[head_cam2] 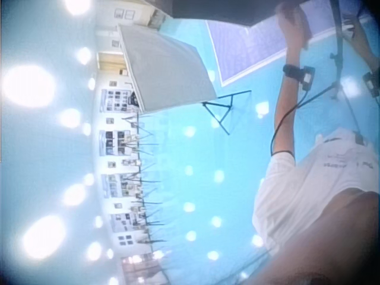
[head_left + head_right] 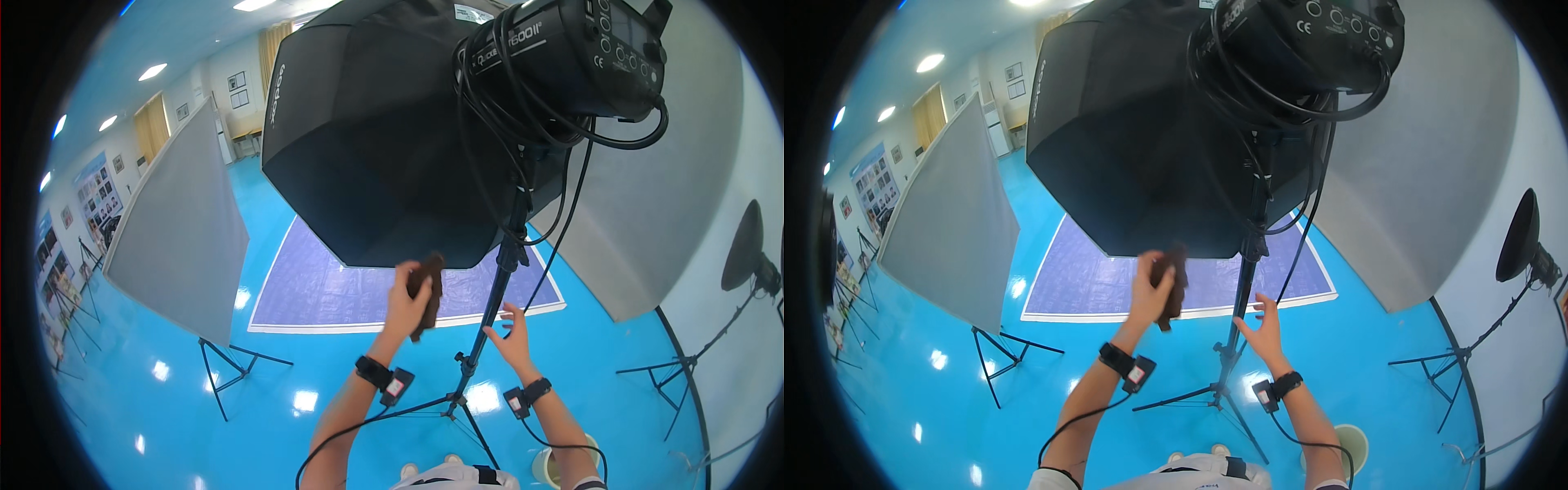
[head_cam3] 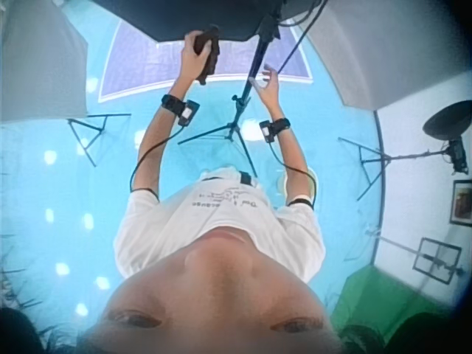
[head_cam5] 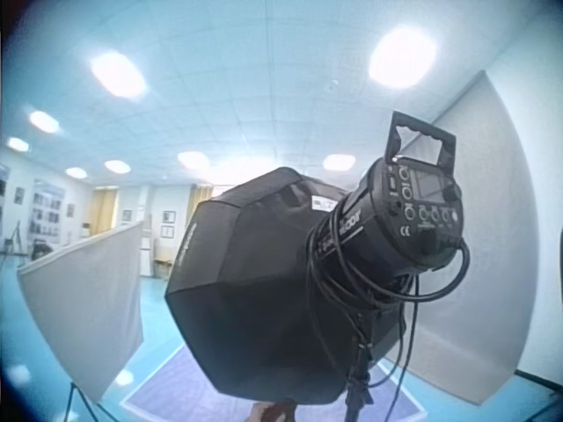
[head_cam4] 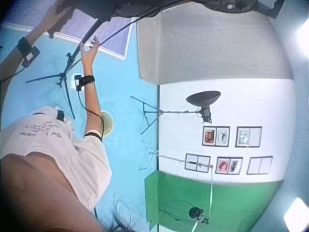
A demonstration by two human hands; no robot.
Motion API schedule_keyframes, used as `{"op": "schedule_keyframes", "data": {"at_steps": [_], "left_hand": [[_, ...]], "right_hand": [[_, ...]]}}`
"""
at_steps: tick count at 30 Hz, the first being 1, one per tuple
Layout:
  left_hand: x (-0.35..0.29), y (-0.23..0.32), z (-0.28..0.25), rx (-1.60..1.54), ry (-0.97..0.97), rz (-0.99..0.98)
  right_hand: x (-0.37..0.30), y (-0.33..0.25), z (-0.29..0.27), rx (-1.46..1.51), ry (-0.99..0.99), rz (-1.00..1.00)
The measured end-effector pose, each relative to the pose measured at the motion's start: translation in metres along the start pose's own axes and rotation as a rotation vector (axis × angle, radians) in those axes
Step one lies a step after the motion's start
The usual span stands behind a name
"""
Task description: The person is cleaning a photography light stand and a softbox strobe using a brown cloth.
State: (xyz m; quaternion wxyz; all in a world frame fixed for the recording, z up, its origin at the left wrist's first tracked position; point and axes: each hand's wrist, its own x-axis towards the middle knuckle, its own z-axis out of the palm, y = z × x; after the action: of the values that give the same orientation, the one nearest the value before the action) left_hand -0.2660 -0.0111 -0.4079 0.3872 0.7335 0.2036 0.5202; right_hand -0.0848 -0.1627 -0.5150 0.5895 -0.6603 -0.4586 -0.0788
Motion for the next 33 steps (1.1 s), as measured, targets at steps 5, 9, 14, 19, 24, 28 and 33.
{"op": "schedule_keyframes", "data": {"at_steps": [5,9,14,19,24,28,33], "left_hand": [[0.083,0.054,0.008,-0.169,0.008,0.312],[0.11,0.093,0.054,-0.592,-0.111,0.18],[0.093,0.091,0.1,-0.705,-0.111,0.04],[0.075,0.052,0.102,-0.597,-0.107,0.136],[0.107,0.082,0.105,-0.868,-0.162,0.032],[0.1,0.078,0.105,-0.81,-0.178,0.046],[0.115,0.103,0.085,-0.824,0.008,0.055]], "right_hand": [[0.038,-0.008,0.031,0.336,-0.101,0.137],[0.036,0.018,0.06,0.44,0.019,0.433],[0.028,0.03,0.07,0.419,0.08,0.459],[0.029,0.03,0.072,0.377,0.081,0.299],[0.032,0.014,0.074,0.38,0.159,0.365],[0.033,0.015,0.065,0.361,0.151,0.364],[0.026,0.011,0.066,0.362,0.15,0.417]]}}
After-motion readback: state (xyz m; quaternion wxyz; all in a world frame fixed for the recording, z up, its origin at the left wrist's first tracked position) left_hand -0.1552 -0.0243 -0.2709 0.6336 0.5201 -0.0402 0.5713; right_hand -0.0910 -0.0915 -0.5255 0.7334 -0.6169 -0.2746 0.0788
